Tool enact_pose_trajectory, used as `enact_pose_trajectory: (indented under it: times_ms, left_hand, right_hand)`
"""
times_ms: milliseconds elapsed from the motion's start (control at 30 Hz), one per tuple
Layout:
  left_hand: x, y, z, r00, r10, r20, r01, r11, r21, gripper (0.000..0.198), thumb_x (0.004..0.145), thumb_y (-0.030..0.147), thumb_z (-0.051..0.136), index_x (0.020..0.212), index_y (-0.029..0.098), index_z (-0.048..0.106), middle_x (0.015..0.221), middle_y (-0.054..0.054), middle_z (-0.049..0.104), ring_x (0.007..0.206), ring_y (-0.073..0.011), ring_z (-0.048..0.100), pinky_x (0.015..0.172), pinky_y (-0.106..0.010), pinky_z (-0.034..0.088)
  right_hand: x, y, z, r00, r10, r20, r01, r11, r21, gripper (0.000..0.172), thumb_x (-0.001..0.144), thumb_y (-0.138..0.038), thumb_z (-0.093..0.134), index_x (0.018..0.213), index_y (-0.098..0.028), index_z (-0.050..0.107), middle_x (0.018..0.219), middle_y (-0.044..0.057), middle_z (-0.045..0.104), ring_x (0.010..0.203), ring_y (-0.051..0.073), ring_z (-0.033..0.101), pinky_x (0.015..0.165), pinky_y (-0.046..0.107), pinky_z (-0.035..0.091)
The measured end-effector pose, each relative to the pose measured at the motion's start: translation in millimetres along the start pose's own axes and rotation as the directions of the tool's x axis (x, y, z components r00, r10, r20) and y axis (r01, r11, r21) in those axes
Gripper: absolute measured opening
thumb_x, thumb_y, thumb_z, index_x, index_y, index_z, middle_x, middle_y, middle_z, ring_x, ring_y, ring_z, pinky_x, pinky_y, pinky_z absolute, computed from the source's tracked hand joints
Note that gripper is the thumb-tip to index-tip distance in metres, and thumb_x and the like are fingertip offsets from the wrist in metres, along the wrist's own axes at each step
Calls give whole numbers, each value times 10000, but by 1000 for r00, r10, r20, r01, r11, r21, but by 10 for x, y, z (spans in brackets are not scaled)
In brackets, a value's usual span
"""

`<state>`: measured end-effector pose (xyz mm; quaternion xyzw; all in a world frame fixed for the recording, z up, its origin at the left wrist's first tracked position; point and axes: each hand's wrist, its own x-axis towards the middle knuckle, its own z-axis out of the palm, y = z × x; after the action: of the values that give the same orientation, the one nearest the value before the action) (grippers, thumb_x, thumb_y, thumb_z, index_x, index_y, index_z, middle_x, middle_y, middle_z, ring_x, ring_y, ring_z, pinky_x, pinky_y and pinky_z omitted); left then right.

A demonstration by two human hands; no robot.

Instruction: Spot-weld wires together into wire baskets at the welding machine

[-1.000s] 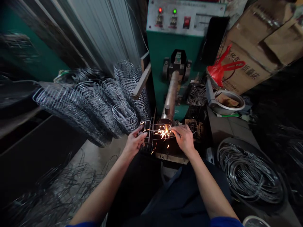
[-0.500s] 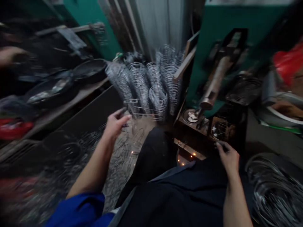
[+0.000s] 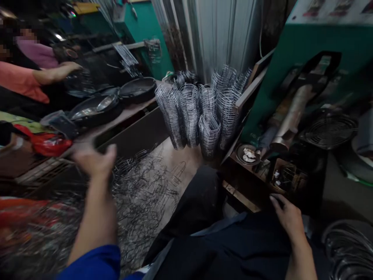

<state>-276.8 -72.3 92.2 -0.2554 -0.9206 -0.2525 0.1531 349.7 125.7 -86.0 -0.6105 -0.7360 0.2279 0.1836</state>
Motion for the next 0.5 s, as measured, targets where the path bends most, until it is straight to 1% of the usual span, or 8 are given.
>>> enact_pose_trajectory:
  times_ms: [33,100,167,200,300,400,467,500]
  left_hand:
    - [14,389,371,990,108,90,-106,994,-28,589,857,374,557,1327,21,517,1347,-235,554,1277,-429,468,1063,-611,328]
    - [8,1190,1095,919,312,243,-294,950,-108,466,850,334,598,1257,106,612,1275,-161,632,1224,-313,536,1057,-451,400]
    - [-77,1912,1661,769,496,403,-461,867,-186,409,840,309,632,1214,145,648,1298,-160,622,1233,-302,525,1032,-410,416]
    - [-149,2214,1852,706,549,447,-509,833,-219,381,823,286,653,1182,158,662,1295,-152,624,1236,-295,521,1025,-390,417]
    - [-369,2840,2091,556,621,553,-583,765,-273,245,791,196,654,1026,131,672,1225,-167,640,1199,-294,532,988,-387,425]
    - [-391,3172,2147,469,605,643,-604,751,-266,59,812,167,592,779,121,608,937,-113,668,1037,-285,591,909,-434,469]
    - [-308,3319,2153,483,573,662,-601,767,-225,122,829,184,577,724,124,560,804,-56,624,1029,-302,591,903,-519,473]
    - [-254,3367,2109,531,546,648,-579,792,-194,156,867,239,564,752,134,556,795,-24,608,1053,-299,583,901,-532,477]
  right_hand:
    - [-34,11,-68,999,24,-30,-24,1000,-3,589,767,-735,506,967,-241,756,845,68,746,627,279,672,602,378,537]
    - [-150,105,-245,991,96,-93,-99,995,-27,598,768,-753,518,989,-248,751,769,60,726,544,268,634,551,375,515]
    - [-340,275,-449,971,173,-167,-186,980,-69,584,772,-752,521,991,-260,748,737,62,712,536,279,628,541,382,501]
    - [-465,372,-551,957,203,-208,-227,969,-95,567,779,-741,518,985,-265,747,750,68,714,560,289,637,554,389,502]
    - [-898,627,-831,891,285,-354,-359,919,-162,526,802,-680,485,936,-243,746,831,103,729,693,324,670,634,410,515]
    - [-1225,845,-1059,802,411,-434,-512,846,-146,504,799,-583,483,940,-178,748,884,132,740,822,326,683,730,400,529]
    - [-1322,1016,-1171,740,501,-449,-611,780,-137,455,827,-494,509,1006,-152,749,961,140,744,918,319,678,807,392,526]
    - [-1339,1106,-1208,710,554,-434,-663,735,-146,438,857,-449,510,1058,-138,743,1012,145,739,966,311,671,844,384,519]
